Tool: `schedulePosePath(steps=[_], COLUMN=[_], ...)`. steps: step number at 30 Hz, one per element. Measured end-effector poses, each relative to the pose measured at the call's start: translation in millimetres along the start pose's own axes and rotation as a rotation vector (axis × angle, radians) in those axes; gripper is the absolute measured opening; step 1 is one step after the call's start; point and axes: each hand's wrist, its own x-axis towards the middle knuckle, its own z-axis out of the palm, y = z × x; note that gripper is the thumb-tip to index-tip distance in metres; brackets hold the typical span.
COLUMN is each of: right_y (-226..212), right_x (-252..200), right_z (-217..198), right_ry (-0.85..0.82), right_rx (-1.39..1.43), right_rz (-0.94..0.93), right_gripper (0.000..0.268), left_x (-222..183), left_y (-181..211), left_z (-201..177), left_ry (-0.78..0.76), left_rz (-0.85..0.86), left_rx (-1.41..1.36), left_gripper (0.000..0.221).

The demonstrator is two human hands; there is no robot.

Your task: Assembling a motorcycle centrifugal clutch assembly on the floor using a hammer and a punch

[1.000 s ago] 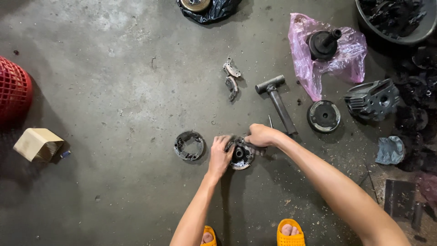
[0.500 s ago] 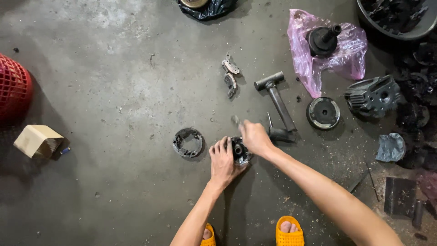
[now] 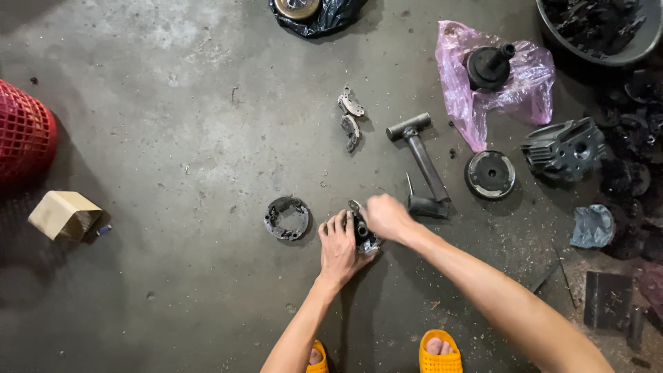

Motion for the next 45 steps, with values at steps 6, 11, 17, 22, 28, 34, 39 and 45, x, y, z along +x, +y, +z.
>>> schedulePosePath(steps=[6, 11, 17, 22, 28, 34, 39, 45], right_y=[22, 33, 25, 39, 8, 16, -19, -39], right_x=[9, 28, 55, 59, -18, -10, -24, -39], right_z=[-42, -34, -43, -35, -73, -32, -44, -51], right_ry=[0.110, 0.045, -0.017, -0.082, -0.218, 0.000, 0.095, 0.127], right_rx=[-0.187, -0.118, -0.185, -0.128, 0.383, 0.629, 0.464, 0.526], right_rz=[0.095, 0.089, 0.066, 0.165, 0.374, 0.148, 0.019, -0.044], right_gripper=[0.031, 0.031, 0.031, 0.035, 0.057, 0.046, 0.047, 0.043], left_x=[24, 73, 104, 112, 93, 83, 78, 73], left_y=[1, -75, -122, -115, -86, -68, -39, -40], left_z=[-2, -1, 25, 27, -24, -26, -60, -40], left_ry=[0.181, 0.107, -0.061, -0.178, 0.081, 0.296, 0.361, 0.448], left_rz=[-0.122, -0.173, -0.199, -0.239, -0.529, -0.813, -0.691, -0.679], left_rx=[0.040, -0.049, -0.039, 0.006, -0.652, -1.179, -1.393, -1.276], left_gripper=[0.108, 0.034, 0.024, 0.025, 0.017, 0.014, 0.014, 0.010])
